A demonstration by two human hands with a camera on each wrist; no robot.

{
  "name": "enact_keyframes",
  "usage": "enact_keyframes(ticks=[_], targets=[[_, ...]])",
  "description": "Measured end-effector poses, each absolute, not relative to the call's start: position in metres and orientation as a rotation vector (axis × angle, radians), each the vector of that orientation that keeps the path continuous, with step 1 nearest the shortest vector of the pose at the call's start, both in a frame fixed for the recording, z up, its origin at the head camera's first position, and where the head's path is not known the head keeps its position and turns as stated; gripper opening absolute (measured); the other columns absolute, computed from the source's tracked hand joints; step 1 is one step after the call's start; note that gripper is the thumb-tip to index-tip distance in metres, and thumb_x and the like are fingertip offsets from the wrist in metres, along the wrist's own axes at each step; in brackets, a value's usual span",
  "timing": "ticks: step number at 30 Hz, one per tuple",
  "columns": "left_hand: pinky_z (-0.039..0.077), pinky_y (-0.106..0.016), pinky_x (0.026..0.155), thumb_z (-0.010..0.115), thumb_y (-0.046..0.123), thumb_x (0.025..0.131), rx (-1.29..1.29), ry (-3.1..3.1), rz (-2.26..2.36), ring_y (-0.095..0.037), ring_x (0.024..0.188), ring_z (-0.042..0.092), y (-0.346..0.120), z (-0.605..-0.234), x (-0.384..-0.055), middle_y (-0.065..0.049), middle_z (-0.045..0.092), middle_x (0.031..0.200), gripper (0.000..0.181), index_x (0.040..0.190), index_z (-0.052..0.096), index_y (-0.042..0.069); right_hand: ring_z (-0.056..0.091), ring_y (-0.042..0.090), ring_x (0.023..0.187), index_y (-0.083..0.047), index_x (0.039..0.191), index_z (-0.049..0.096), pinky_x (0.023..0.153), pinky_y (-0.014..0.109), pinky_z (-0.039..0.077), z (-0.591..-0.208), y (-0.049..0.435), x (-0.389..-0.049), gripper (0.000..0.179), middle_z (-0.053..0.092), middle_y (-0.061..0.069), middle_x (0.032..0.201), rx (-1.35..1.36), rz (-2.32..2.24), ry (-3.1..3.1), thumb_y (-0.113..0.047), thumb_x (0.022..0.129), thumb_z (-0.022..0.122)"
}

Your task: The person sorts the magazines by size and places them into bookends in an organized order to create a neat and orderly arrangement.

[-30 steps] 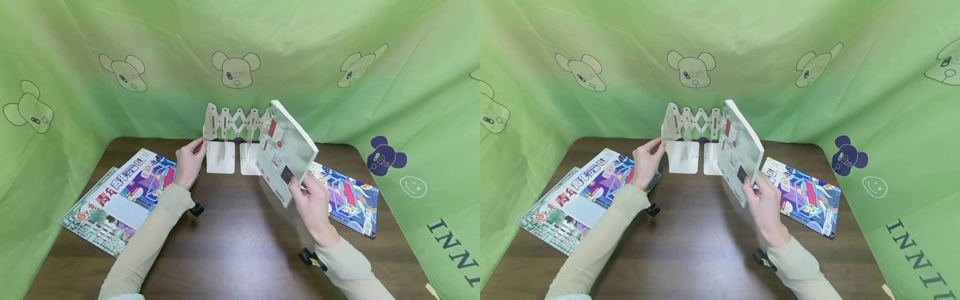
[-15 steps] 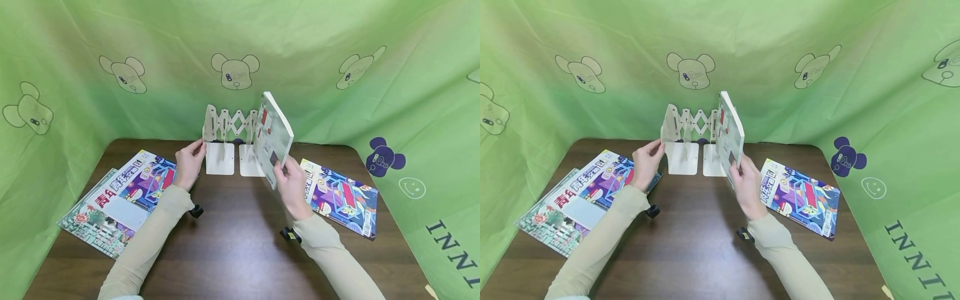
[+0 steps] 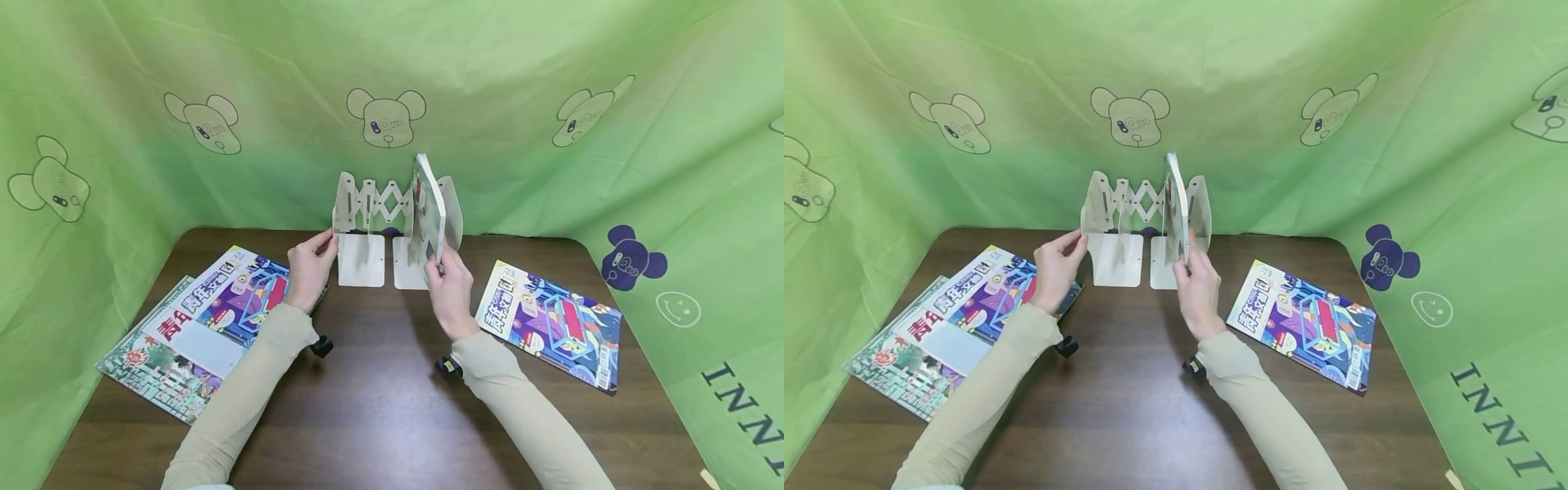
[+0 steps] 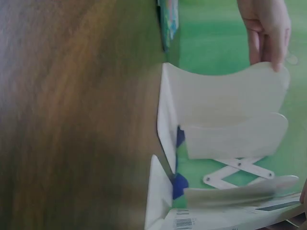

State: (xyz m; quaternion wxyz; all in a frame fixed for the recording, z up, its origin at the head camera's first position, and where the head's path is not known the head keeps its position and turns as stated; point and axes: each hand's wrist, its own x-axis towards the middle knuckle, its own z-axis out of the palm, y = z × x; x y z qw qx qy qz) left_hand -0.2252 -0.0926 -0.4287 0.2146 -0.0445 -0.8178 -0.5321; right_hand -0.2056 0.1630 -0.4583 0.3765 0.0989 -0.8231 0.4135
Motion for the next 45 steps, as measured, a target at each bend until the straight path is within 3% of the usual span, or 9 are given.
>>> enact_keyframes(ticks=[7,20,27,35,40,45], targets=[[0.063,-0.042,0.083,0.068,0.011,0.101,-0.12,-2.252,-1.477,-0.029,0.099,0.077,-0.092,-0.43,-0.226,-0.021,0.075,0.113,0.026,0.124,0.074,-0.001,0.074,0.035,0.093,0.003,0.107,0.072,0.081,0.048,0.062,-0.468,0.156,-0.207,0.018,0.072,0.017,0.101,0.274,1.041,-2.131,0.002,0.094,0.061],[0.063,-0.042,0.084,0.068,0.012,0.102,-0.122,-2.251,-1.483,-0.03,0.1,0.077,-0.093,-0.43,-0.225,-0.021,0.075,0.115,0.028,0.125,0.073,-0.003,0.074,0.035,0.1,-0.005,0.129,0.068,0.083,0.043,0.064,-0.471,0.157,-0.207,0.032,0.072,0.016,0.111,0.318,1.018,-2.233,-0.004,0.098,0.06],[0.063,-0.041,0.083,0.068,0.011,0.102,-0.114,-2.257,-1.476,-0.029,0.1,0.077,-0.093,-0.431,-0.226,-0.02,0.075,0.115,0.027,0.125,0.074,-0.001,0.074,0.037,0.103,-0.002,0.147,0.057,0.083,0.043,0.064,-0.468,0.156,-0.204,0.053,0.071,0.02,0.116,0.32,1.063,-2.259,-0.003,0.095,0.063],[0.063,-0.041,0.084,0.067,0.014,0.103,-0.12,-2.253,-1.486,-0.029,0.101,0.076,-0.092,-0.431,-0.225,-0.02,0.075,0.116,0.028,0.125,0.074,-0.001,0.072,0.038,0.108,0.001,0.143,0.059,0.086,0.051,0.062,-0.458,0.161,-0.191,0.049,0.069,0.021,0.126,0.361,1.048,-2.282,-0.005,0.095,0.068],[0.063,-0.04,0.084,0.068,0.012,0.102,-0.116,-2.258,-1.493,-0.028,0.101,0.076,-0.092,-0.433,-0.226,-0.02,0.075,0.116,0.027,0.125,0.074,-0.001,0.07,0.04,0.1,0.001,0.138,0.064,0.088,0.052,0.059,-0.451,0.173,-0.179,0.045,0.07,0.021,0.122,0.377,0.963,-2.284,-0.007,0.094,0.072],[0.063,-0.041,0.084,0.068,0.01,0.102,-0.124,-2.247,-1.483,-0.03,0.101,0.076,-0.094,-0.432,-0.226,-0.02,0.075,0.116,0.027,0.125,0.074,-0.001,0.066,0.042,0.116,0.004,0.134,0.065,0.103,0.052,0.053,-0.443,0.192,-0.166,0.043,0.067,0.024,0.129,0.408,0.929,-2.35,-0.004,0.092,0.073]])
